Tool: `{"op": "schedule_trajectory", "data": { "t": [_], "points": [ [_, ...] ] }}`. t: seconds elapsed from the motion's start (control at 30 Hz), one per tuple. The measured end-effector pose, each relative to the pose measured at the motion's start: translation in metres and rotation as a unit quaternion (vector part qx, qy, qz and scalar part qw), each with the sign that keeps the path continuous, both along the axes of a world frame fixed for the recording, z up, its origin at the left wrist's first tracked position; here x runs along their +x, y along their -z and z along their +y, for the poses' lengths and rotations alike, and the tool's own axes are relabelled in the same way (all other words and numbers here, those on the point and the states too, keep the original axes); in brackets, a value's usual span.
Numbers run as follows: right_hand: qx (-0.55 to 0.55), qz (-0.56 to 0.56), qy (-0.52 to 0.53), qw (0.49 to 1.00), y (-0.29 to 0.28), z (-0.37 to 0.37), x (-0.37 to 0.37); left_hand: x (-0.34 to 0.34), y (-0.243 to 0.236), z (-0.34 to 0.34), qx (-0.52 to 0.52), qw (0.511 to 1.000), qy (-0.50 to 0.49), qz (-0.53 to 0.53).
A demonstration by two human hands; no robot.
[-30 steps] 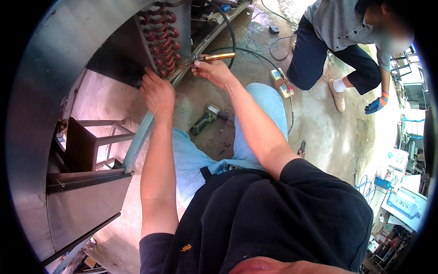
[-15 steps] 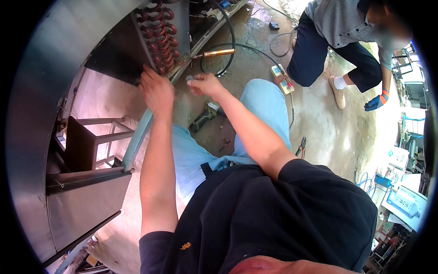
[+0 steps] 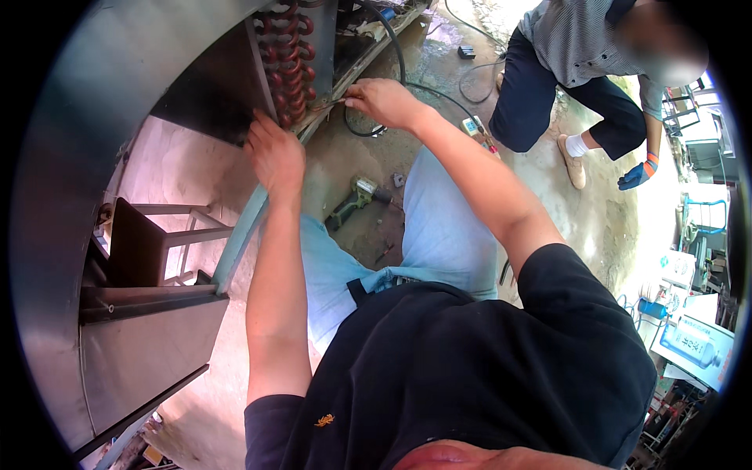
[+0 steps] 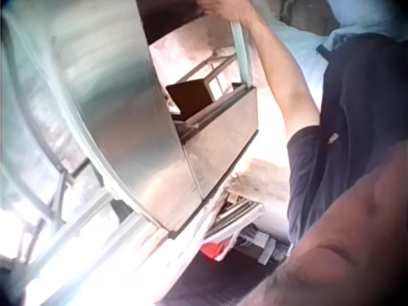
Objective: The person kneels on the floor and uses a soldering iron to heat and secure a copper pipe connected to a metal heat exchanger unit. They repeatedly apply heat to the joint and adjust the pipe's position while a coworker observes nearby.
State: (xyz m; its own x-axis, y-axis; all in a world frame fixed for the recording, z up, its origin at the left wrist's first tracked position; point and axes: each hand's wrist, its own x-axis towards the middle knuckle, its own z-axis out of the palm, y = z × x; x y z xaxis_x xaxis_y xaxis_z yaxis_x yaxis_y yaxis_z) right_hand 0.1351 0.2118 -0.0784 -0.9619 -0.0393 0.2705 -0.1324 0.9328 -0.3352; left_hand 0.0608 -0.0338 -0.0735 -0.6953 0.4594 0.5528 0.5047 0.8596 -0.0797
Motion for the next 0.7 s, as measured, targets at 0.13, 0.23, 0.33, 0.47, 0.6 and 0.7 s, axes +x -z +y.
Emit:
{"op": "schedule_trajectory", "data": {
  "t": [0.13,0.23,0.33,0.47,0.6,0.7],
  "points": [
    [0.011,0.011,0.018,1.0,-0.003,-0.009,0.003,-0.003,0.003,-0.003,0.041,0.999,0.015,0.014],
    [0.006,0.02,0.036,0.999,-0.008,-0.019,0.007,-0.002,0.004,-0.004,0.03,1.0,0.009,-0.005],
    [0.023,0.03,0.054,0.998,-0.006,-0.024,0.007,-0.001,0.003,-0.003,0.023,0.999,0.007,-0.03],
    [0.035,0.045,0.073,0.996,-0.004,-0.029,0.007,-0.001,-0.004,-0.002,0.038,0.998,0.011,-0.056],
    [0.047,0.03,0.097,0.994,-0.004,-0.035,0.007,-0.002,-0.003,-0.002,0.056,0.997,0.018,-0.051],
    [0.06,0.023,0.125,0.99,-0.004,-0.042,0.007,-0.004,0.001,-0.001,0.085,0.995,0.033,-0.042]
  ]
}}
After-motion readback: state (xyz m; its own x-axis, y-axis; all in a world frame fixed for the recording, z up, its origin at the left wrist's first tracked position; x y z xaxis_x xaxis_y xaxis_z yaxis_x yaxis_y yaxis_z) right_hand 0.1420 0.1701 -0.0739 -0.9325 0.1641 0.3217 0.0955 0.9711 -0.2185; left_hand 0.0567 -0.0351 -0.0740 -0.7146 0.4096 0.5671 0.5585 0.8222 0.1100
